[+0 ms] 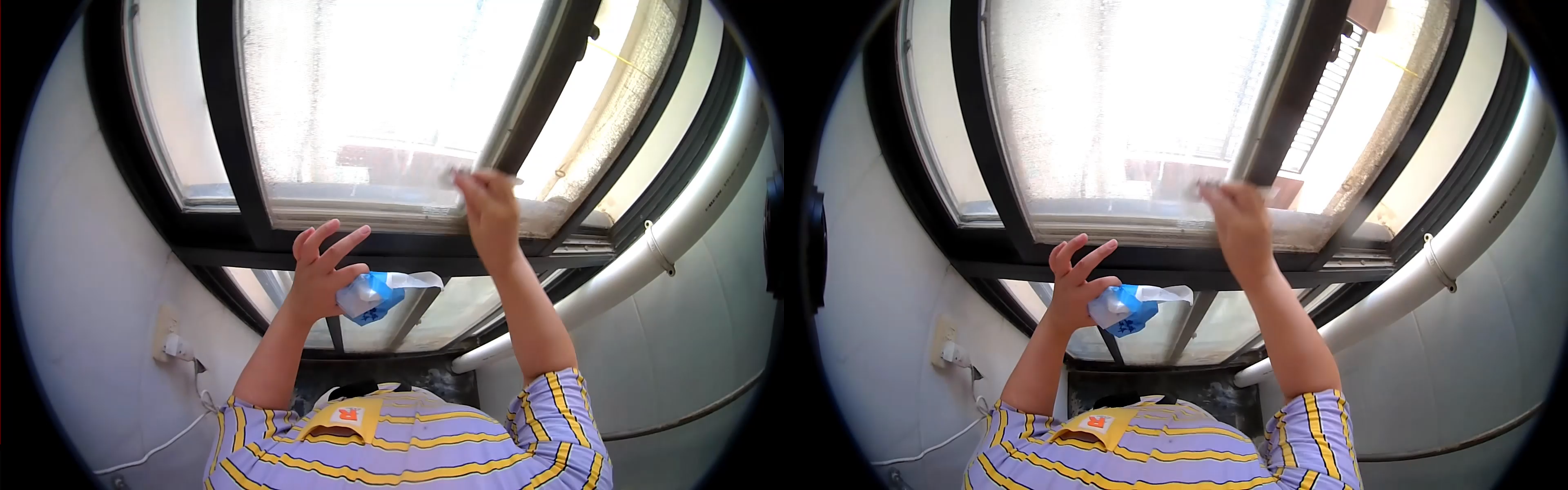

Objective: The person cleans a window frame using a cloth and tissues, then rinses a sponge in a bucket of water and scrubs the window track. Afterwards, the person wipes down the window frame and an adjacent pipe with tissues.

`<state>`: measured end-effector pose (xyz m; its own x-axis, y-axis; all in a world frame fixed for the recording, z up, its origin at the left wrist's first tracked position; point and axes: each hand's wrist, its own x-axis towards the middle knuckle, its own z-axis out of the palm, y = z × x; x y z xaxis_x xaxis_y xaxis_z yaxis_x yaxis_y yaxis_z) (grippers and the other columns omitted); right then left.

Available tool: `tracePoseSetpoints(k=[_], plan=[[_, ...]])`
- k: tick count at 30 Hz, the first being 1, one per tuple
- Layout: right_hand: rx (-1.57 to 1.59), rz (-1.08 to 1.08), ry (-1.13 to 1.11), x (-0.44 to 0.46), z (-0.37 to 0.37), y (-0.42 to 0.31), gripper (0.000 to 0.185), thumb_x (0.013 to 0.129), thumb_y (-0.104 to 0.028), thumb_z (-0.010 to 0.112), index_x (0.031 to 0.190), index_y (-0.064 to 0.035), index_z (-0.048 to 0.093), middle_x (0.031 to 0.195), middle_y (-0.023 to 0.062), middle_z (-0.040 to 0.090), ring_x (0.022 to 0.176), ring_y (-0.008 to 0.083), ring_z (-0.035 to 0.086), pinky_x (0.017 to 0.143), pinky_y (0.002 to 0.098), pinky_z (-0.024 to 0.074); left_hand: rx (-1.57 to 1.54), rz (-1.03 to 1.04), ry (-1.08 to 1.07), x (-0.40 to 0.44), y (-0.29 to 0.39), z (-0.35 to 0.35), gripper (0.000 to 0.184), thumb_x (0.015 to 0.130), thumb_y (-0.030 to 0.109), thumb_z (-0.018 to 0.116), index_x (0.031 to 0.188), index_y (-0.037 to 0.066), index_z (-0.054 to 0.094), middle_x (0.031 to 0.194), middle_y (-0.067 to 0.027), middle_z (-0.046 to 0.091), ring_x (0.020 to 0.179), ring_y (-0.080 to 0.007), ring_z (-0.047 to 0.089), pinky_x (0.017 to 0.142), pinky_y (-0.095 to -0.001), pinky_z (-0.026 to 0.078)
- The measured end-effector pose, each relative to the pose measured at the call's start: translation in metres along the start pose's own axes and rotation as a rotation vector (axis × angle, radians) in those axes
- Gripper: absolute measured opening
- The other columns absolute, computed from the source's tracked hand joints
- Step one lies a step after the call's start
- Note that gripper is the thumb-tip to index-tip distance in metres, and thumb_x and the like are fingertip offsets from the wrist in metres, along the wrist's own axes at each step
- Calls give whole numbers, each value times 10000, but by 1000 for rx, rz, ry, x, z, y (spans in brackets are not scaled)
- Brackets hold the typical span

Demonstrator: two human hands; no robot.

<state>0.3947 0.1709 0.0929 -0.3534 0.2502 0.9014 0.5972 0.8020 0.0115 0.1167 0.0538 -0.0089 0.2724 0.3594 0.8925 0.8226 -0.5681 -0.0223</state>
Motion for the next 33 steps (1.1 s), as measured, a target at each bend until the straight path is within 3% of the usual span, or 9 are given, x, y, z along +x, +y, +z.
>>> tracePoseSetpoints(k=[4,13,14,17,20,25,27,29,33], plan=[[38,-122,-221,-27,0,-22,332,837,-10,781,1135,-154,806,1009,22,645,952,202,650,776,300,571,9,-29,-25,-19,-13,-18,347,734,474,890,939,310,663,1552,-13,575,1519,-300,351,1235,-473,169],[9,-363,388,208,46,-113,184,887,-98,794,1059,-156,824,930,26,684,851,185,655,733,322,568,50,-53,-20,-42,-29,-50,458,682,507,933,995,345,641,1586,-7,536,1547,-291,294,1244,-505,142],[-1,-324,433,215,60,-115,168,894,-104,792,1053,-151,818,932,34,691,870,201,667,742,326,570,39,-50,10,-43,-31,-54,349,730,519,901,922,315,694,1545,-43,580,1538,-313,304,1242,-499,125],[-22,-247,313,183,76,-129,183,913,-110,781,1086,-161,810,931,40,691,873,217,672,746,332,570,37,-108,-18,-48,-34,-68,339,729,498,900,925,300,707,1553,-51,573,1549,-324,292,1249,-502,118],[100,-388,21,98,114,-140,232,894,-84,768,1120,-30,763,1032,50,654,975,221,653,816,355,550,46,-147,-40,-54,-41,-72,369,684,474,911,904,298,673,1588,-13,537,1567,-312,271,1264,-496,114],[232,-572,-410,59,97,-138,290,850,-76,759,1139,-100,766,1045,36,630,997,216,641,855,327,572,63,-127,-20,-58,-49,-79,369,665,446,914,903,285,682,1591,-22,534,1557,-318,307,1269,-501,105],[273,-483,-227,103,79,-144,268,866,-87,766,1128,-137,787,983,40,667,919,205,667,813,326,587,28,-135,-9,-56,-47,-81,372,663,445,918,908,293,685,1592,-29,533,1557,-318,303,1266,-504,112],[9,-485,127,166,64,-146,221,897,-116,771,1111,-159,803,931,49,707,869,201,691,787,334,594,20,-140,-3,-56,-46,-78,378,655,443,923,914,301,686,1592,-36,532,1554,-317,303,1259,-506,121],[-9,-429,399,220,86,-139,181,937,-138,763,1112,-163,803,973,48,741,904,227,713,781,361,594,37,-139,-6,-63,-44,-73,379,642,431,931,908,315,687,1587,-41,538,1547,-315,305,1246,-508,139]])
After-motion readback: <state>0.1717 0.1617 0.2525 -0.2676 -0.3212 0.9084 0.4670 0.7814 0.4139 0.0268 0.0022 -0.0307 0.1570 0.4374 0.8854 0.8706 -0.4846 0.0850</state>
